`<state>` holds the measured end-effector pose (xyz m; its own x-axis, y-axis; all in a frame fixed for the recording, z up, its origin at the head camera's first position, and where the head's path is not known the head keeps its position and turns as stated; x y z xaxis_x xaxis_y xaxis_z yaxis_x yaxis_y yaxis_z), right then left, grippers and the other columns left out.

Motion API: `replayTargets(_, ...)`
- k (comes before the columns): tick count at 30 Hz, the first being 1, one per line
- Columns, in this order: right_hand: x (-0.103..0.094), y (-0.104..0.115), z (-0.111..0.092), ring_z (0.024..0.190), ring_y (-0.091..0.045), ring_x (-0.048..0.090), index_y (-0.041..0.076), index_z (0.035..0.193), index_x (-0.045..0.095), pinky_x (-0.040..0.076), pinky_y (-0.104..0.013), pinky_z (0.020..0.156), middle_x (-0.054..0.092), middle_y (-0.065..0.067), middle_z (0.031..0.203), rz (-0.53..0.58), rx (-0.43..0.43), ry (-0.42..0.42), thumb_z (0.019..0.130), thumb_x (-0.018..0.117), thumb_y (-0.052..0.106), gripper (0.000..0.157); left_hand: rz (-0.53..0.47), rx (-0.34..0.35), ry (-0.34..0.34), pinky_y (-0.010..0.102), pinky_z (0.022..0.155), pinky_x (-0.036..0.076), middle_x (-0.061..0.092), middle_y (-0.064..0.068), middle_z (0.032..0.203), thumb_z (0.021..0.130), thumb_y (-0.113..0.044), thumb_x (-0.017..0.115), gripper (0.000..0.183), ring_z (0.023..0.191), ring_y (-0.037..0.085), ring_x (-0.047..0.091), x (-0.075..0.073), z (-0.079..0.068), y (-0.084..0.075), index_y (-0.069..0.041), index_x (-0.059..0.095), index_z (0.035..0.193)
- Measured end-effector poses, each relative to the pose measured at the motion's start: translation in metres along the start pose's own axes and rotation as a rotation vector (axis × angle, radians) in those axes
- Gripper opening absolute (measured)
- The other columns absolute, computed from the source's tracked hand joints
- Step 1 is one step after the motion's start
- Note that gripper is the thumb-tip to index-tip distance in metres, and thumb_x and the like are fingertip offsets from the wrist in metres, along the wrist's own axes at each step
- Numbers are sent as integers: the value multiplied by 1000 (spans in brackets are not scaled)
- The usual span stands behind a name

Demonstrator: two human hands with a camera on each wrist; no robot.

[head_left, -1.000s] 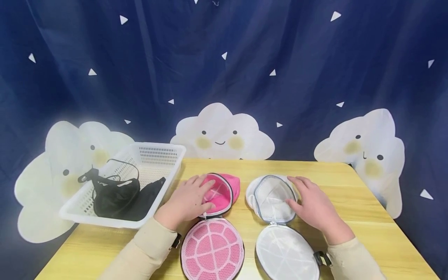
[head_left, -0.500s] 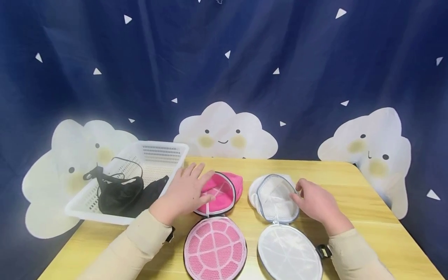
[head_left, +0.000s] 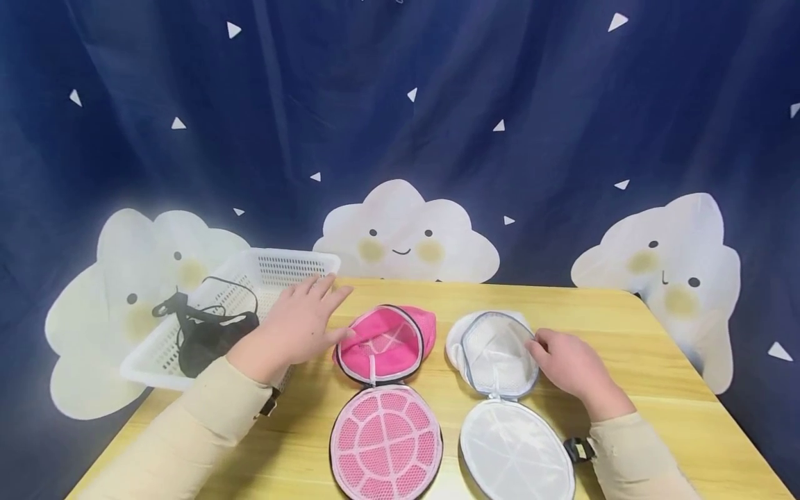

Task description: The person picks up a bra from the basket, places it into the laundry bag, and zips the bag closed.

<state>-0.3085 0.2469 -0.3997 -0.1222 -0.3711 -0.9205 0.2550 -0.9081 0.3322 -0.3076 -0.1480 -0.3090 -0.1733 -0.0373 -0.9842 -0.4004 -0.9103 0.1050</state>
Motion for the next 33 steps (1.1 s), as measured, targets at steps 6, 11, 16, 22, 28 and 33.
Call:
replayTargets(6, 6, -1, -2, 61, -19, 45, 18, 75, 50, 37, -37, 60, 40, 2, 61, 37, -10, 6, 105, 53, 27, 31, -10, -23, -31, 67, 109, 29, 38, 23, 155, 90, -57, 66, 80, 140, 48, 35, -21, -2, 26, -12, 44, 153)
replayTargets(11, 10, -4, -2, 60, -18, 44, 18, 75, 49, 36, -36, 60, 38, 2, 61, 71, -9, 10, 105, 53, 29, 32, -14, -89, -50, 69, 101, 35, 45, 25, 149, 88, -58, 67, 80, 135, 49, 40, -32, 2, 71, -9, 49, 148)
replayTargets(16, 9, -7, -1, 57, -16, 41, 18, 74, 48, 35, -34, 57, 37, 3, 60, 102, -12, 7, 105, 54, 29, 33, -55, -176, 31, 70, 100, 35, 45, 28, 147, 88, -58, 66, 81, 131, 54, 41, -26, 8, 116, -5, 47, 147)
replayTargets(22, 9, -10, -4, 57, -15, 41, 18, 75, 49, 34, -33, 57, 38, 3, 61, 100, -7, 24, 105, 55, 31, 33, -112, -236, 215, 70, 99, 36, 44, 37, 143, 89, -59, 63, 87, 128, 61, 41, 6, 5, 151, 4, 44, 146)
replayTargets(28, 9, -8, 0, 56, -14, 40, 18, 73, 49, 33, -32, 55, 38, 4, 62, 105, -28, 18, 104, 56, 30, 34, -137, -272, 279, 69, 100, 36, 39, 44, 142, 90, -54, 64, 88, 130, 62, 38, 22, -5, 186, 10, 40, 146)
replayTargets(33, 8, -6, 3, 59, -14, 41, 19, 73, 50, 33, -32, 56, 40, 3, 64, 107, -48, 8, 103, 58, 29, 32, -218, -319, 276, 70, 99, 37, 38, 46, 140, 90, -48, 65, 91, 126, 63, 41, 32, -18, 217, 15, 32, 147)
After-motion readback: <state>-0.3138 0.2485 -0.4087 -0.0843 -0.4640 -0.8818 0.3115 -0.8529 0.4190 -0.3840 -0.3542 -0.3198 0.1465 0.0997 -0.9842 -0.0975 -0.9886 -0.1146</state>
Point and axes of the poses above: each hand's wrist, its own z-axis towards the middle knuckle, its own x-axis out of the palm, y = z × x, the point moved 9 cm from there along z, towards the middle knuckle
